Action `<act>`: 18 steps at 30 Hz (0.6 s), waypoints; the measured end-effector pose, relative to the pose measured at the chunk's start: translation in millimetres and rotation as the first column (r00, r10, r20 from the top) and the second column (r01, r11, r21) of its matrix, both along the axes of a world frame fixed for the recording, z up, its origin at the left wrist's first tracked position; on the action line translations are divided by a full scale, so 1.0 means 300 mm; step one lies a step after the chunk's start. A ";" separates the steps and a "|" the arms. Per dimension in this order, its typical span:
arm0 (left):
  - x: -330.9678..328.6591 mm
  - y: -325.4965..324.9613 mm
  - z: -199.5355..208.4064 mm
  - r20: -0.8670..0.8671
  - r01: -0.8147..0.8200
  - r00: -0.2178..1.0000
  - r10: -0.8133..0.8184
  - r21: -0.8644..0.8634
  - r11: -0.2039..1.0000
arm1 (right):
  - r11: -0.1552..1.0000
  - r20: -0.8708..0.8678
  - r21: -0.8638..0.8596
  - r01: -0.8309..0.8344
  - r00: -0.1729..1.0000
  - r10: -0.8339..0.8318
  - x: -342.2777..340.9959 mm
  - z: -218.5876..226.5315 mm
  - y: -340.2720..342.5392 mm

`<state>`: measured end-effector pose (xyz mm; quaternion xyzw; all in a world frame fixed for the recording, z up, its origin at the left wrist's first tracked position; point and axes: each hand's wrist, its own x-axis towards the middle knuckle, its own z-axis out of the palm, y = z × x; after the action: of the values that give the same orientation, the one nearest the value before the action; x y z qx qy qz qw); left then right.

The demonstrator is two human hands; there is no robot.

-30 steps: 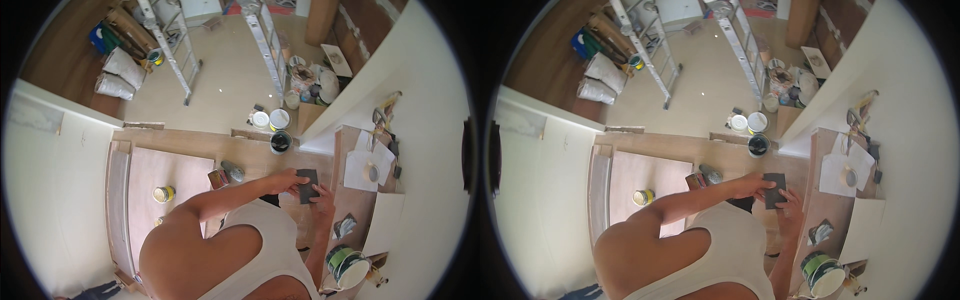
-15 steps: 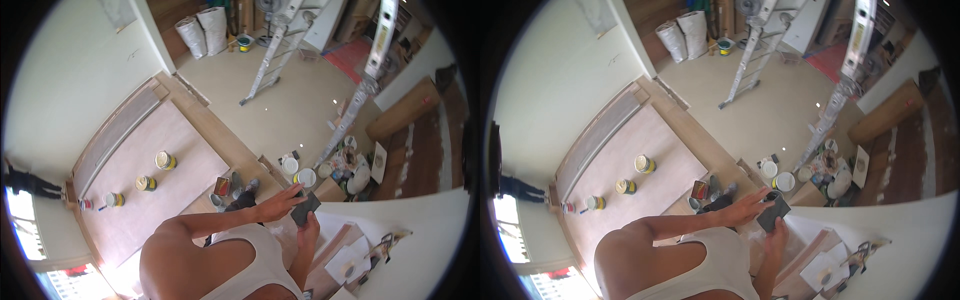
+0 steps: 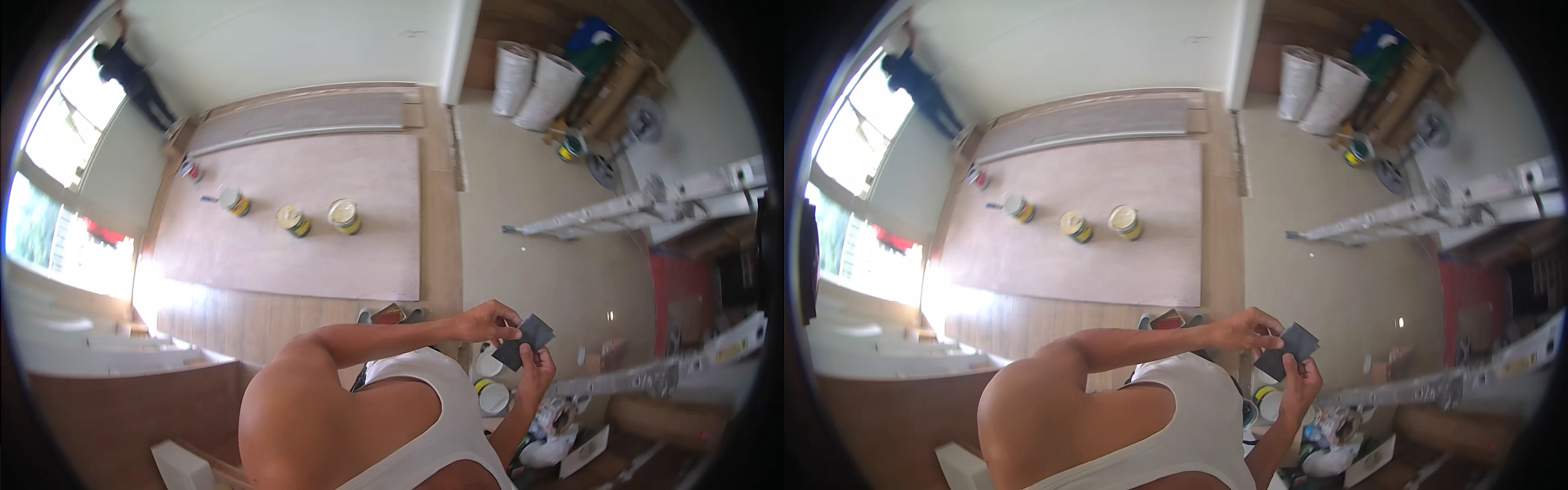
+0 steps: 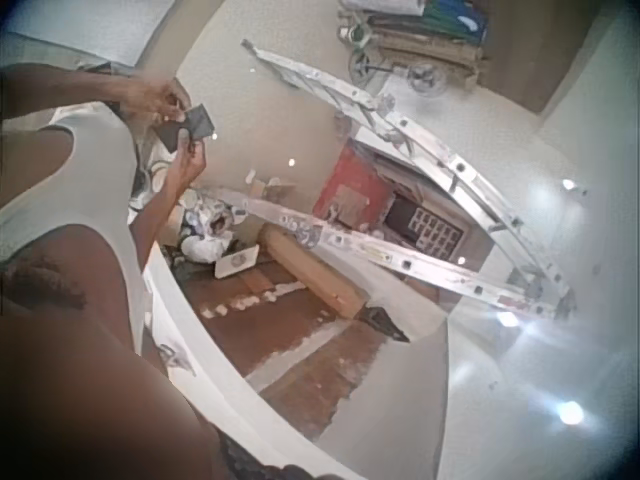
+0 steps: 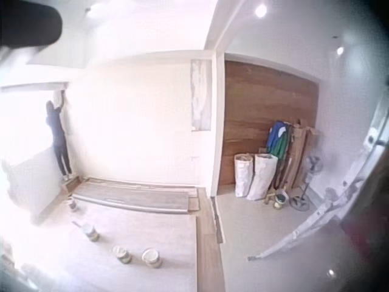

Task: The person applies wall compound to a wall using a trowel and hawk, smoothing the surface. They walk around the room, reload the hawk from a bucket, and continue applying compound to different wall sections.

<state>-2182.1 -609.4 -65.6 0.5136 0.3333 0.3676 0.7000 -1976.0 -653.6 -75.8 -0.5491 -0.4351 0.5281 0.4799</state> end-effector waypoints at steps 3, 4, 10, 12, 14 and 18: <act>-0.093 0.041 -0.046 -0.028 -0.099 0.994 0.103 0.130 0.987 | 0.972 0.002 0.015 -0.236 0.972 0.236 -0.073 0.025 0.134; -0.123 0.048 -0.066 -0.066 -0.117 0.989 0.131 0.188 0.975 | 0.951 0.022 0.023 -0.309 0.951 0.308 -0.091 0.021 0.178; -0.225 0.032 -0.144 0.149 -0.443 0.780 0.608 -0.554 0.705 | 0.545 0.539 0.303 -0.782 0.612 0.578 -0.239 0.031 0.478; -0.228 0.064 -0.125 0.252 -0.341 0.786 0.565 -0.586 0.735 | 0.408 0.645 0.323 -0.854 0.514 0.565 -0.282 0.056 0.568; -0.236 0.114 -0.094 0.211 -0.418 0.787 0.579 -0.509 0.753 | 0.280 0.740 0.365 -0.888 0.459 0.492 -0.324 0.044 0.667; -0.207 0.325 -0.098 0.019 -0.742 0.628 0.778 -0.285 0.606 | 0.481 0.421 0.284 -0.829 0.559 0.715 -0.382 0.031 0.856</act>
<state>-2244.3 -511.8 -95.0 0.2027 0.5130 0.6207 0.5572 -2090.6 -396.7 -66.5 -0.2240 -0.8014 0.4985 0.2432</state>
